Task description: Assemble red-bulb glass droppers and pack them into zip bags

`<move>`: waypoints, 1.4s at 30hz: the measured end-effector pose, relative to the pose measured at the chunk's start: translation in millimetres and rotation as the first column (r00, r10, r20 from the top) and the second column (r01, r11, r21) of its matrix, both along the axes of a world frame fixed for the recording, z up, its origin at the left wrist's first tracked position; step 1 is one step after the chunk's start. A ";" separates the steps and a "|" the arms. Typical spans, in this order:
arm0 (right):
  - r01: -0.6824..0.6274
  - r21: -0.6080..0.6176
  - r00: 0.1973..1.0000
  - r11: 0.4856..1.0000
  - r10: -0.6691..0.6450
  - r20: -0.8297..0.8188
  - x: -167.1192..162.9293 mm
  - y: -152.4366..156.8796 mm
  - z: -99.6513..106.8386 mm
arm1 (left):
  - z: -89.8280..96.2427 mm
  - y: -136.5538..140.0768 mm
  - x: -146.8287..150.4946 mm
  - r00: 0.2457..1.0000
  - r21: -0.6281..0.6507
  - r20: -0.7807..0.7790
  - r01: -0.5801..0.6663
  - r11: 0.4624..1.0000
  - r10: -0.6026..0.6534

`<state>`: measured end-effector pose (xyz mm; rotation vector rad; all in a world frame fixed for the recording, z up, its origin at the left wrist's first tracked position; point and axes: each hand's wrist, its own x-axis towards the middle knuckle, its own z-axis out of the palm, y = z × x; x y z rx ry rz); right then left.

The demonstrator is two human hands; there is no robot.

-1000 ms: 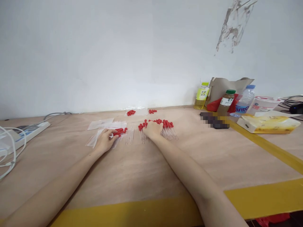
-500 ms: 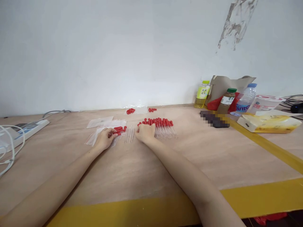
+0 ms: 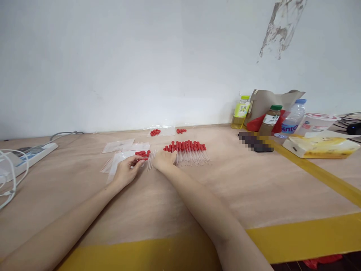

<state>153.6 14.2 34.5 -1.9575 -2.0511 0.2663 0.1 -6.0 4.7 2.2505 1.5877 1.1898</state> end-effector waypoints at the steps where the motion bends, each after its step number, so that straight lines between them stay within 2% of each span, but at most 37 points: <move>1: 0.003 -0.013 1.000 1.000 -0.003 -0.010 -0.9 0.6 0.5 | -0.9 -2.7 4.0 0.999 -0.016 0.033 0.023 1.000 -0.023; 5: -0.001 -0.044 0.998 0.999 -0.002 -0.060 -1.6 0.8 1.1 | -3.3 -13.4 15.0 0.984 -0.086 0.159 0.093 0.992 -0.078; 8: -0.017 -0.036 0.994 0.999 0.013 -0.113 5.9 -1.8 2.7 | -5.4 -18.6 16.0 0.982 -0.087 0.154 0.121 0.989 -0.106; 11: -0.059 0.023 0.983 0.998 0.062 -0.173 26.9 -8.1 4.6 | -8.0 -21.3 16.1 0.977 -0.092 0.147 0.172 0.981 -0.158; 14: -0.134 0.133 0.957 0.982 0.163 -0.241 60.1 -18.7 1.7 | -8.9 -24.6 20.7 0.953 -0.165 0.199 0.261 0.951 -0.227; 17: -0.320 0.355 0.831 0.879 0.440 -0.340 93.0 -30.7 -9.6 | -7.3 -29.5 29.3 0.941 -0.213 0.226 0.300 0.930 -0.251; 19: -0.352 0.415 0.775 0.839 0.509 -0.374 107.3 -37.4 -20.0 | -5.8 -32.2 34.8 0.942 -0.212 0.207 0.308 0.927 -0.265; 21: -0.342 0.459 0.762 0.820 0.528 -0.375 113.3 -42.5 -29.9 | -5.3 -33.9 38.5 0.942 -0.186 0.181 0.315 0.931 -0.283; 25: -0.346 0.499 0.800 0.794 0.528 -0.285 109.7 -49.2 -40.8 | -6.9 -35.8 40.1 0.945 -0.153 0.131 0.318 0.936 -0.300; 29: -0.353 0.478 0.845 0.804 0.493 -0.205 105.9 -52.7 -40.9 | -7.5 -37.4 38.9 0.931 -0.171 0.132 0.360 0.917 -0.341; 33: -0.353 0.466 0.855 0.812 0.482 -0.193 108.2 -53.8 -40.9 | -4.6 -38.1 38.3 0.936 -0.154 0.086 0.351 0.924 -0.341; 38: -0.412 0.482 0.834 0.773 0.533 -0.142 109.4 -54.0 -42.8 | -0.9 -37.4 39.1 0.946 -0.069 0.007 0.324 0.944 -0.324; 42: -0.436 0.486 0.828 0.757 0.549 -0.113 108.5 -55.4 -41.0 | -2.5 -34.7 40.7 0.938 -0.080 0.031 0.348 0.934 -0.346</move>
